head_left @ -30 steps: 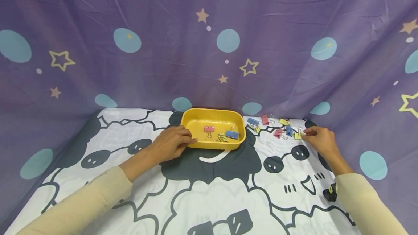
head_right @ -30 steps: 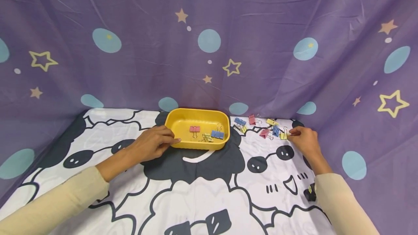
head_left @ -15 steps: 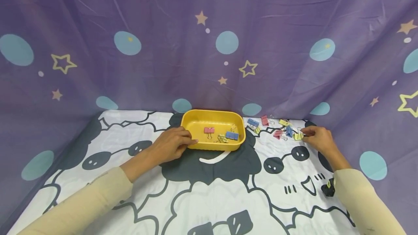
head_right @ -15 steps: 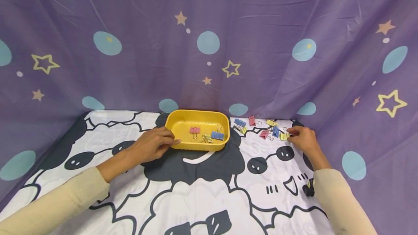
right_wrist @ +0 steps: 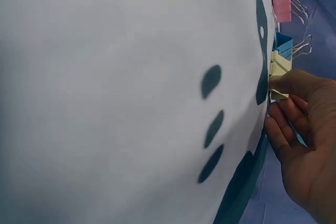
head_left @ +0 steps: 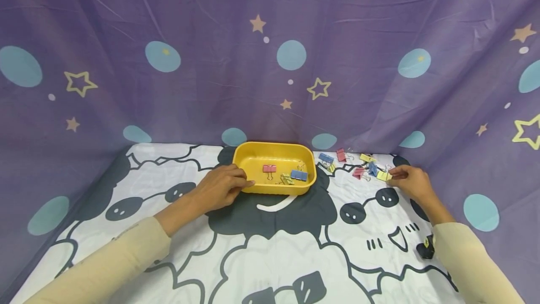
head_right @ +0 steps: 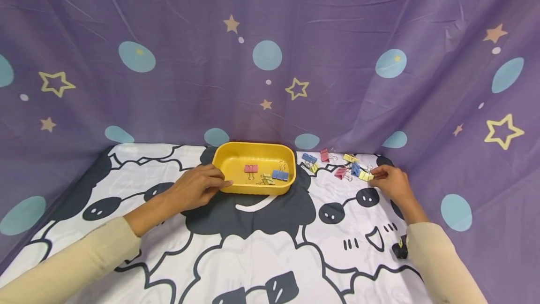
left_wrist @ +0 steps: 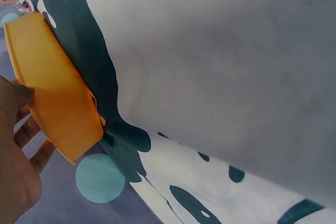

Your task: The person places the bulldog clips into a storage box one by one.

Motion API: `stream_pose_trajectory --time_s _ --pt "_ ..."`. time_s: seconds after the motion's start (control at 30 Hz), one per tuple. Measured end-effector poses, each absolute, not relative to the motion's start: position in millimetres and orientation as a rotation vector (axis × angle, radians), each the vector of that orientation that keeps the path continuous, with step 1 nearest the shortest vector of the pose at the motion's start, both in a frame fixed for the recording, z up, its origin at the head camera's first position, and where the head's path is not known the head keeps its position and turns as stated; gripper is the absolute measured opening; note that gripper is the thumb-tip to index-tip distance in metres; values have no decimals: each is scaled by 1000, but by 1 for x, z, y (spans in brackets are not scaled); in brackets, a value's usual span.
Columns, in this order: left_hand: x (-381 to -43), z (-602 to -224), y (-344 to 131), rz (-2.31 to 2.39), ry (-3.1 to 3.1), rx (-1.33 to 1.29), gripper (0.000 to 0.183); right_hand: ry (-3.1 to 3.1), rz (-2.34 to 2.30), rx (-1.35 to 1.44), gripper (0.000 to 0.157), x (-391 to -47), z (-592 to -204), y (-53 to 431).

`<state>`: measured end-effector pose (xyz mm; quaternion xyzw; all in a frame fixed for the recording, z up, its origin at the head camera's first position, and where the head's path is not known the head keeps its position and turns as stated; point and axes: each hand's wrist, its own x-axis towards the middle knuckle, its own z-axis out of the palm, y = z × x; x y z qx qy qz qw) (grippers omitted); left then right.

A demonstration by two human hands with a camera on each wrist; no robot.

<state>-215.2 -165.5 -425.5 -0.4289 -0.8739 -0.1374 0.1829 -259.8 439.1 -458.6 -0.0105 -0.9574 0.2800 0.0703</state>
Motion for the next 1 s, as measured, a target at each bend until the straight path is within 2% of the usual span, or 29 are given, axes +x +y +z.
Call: stream_pose_trajectory --time_s 0.43,1.0 --pt "-216 -427 -166 -376 -2449 -1209 33 -2856 860 21 39 -252 -461 428" --pt "-215 -426 -166 -389 -2462 -1211 35 -2803 744 81 29 -243 -463 424"
